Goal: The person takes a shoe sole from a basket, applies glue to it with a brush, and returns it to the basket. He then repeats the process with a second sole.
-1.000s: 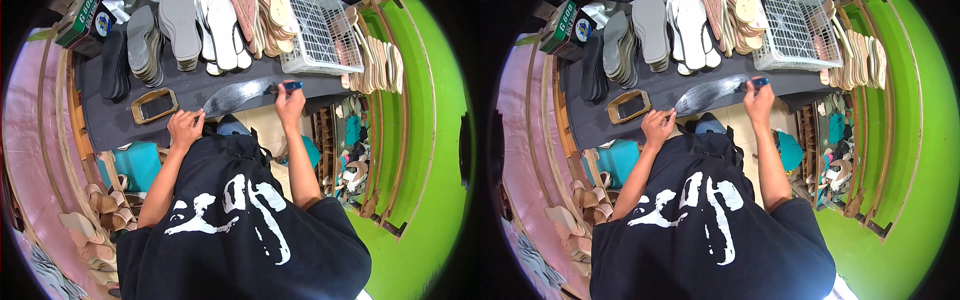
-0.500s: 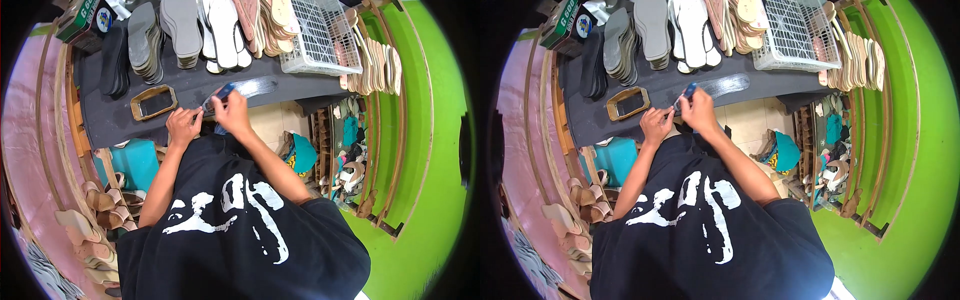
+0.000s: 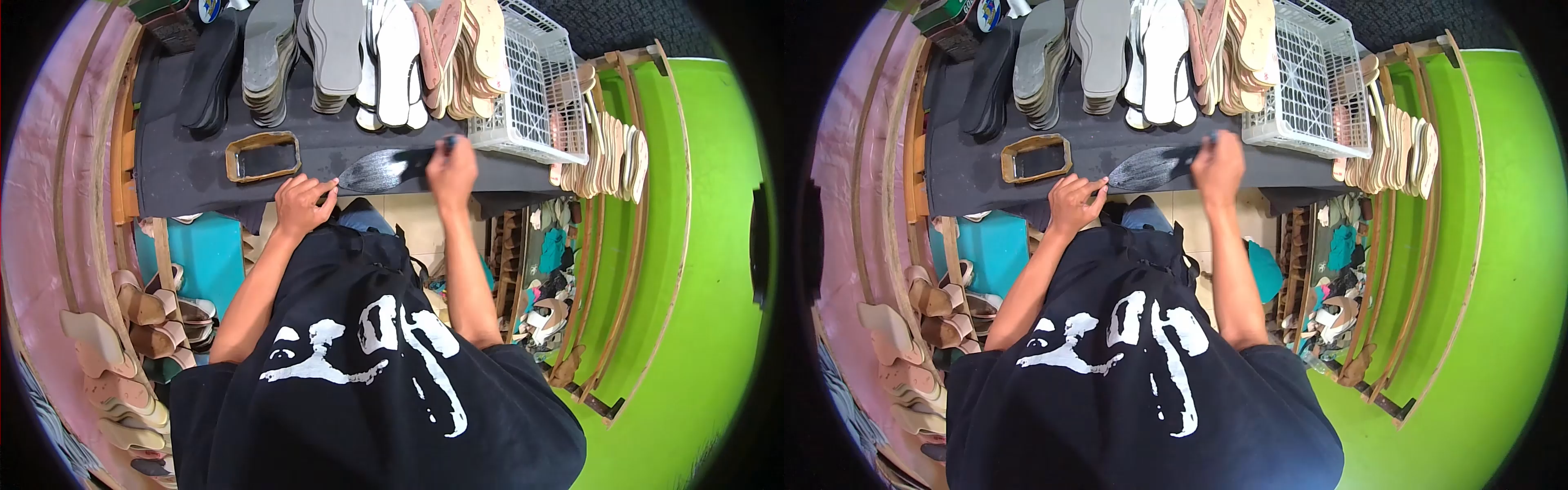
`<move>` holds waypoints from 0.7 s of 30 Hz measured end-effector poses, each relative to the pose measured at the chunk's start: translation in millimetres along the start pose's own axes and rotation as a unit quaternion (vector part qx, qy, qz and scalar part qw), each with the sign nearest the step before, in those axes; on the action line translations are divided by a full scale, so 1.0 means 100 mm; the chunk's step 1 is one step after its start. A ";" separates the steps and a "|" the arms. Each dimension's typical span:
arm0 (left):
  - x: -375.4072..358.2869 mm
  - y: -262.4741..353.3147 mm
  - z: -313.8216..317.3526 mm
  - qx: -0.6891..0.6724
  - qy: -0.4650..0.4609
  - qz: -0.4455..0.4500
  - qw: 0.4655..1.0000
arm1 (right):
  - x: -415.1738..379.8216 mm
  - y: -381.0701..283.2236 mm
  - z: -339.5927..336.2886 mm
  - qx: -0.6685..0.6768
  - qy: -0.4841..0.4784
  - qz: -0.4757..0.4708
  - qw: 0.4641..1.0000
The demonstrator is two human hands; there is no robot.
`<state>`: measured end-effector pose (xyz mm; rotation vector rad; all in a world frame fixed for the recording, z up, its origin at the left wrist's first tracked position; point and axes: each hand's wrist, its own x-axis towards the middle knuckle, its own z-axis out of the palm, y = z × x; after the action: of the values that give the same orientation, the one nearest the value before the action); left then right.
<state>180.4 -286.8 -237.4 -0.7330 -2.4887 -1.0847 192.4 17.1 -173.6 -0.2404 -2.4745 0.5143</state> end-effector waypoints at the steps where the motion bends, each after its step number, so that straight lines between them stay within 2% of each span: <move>1: 0.00 0.00 0.01 0.000 -0.001 0.002 1.000 | -0.04 -0.22 0.04 0.020 -0.011 -0.033 0.999; 5: 0.02 0.01 0.02 -0.003 0.018 0.023 1.000 | -0.28 -0.92 0.28 0.117 -0.096 -0.081 0.985; 8: 0.02 0.01 0.02 -0.002 0.025 0.024 0.999 | -0.28 -1.07 0.38 0.189 -0.102 -0.035 0.976; 10: 0.02 0.02 0.01 -0.003 0.019 0.022 1.000 | -0.22 -1.03 0.38 0.255 -0.085 0.087 0.959; 14: 0.01 0.01 0.01 -0.005 0.025 0.011 1.000 | -0.01 -0.45 0.23 0.200 -0.051 0.198 0.958; 17: -0.01 -0.01 0.01 -0.007 0.027 0.013 1.000 | 0.07 -0.30 0.09 0.145 -0.018 0.121 0.982; 19: -0.02 -0.01 0.02 -0.010 0.027 0.011 1.000 | -0.02 -0.40 0.08 0.147 -0.049 0.091 0.984; 21: -0.02 -0.01 0.03 -0.001 0.026 0.008 1.000 | -0.11 -0.74 0.07 0.025 -0.107 -0.109 0.988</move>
<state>181.2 -285.6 -240.8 -0.7148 -2.4339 -1.0878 193.0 -55.7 -153.9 0.1125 -2.6489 0.5301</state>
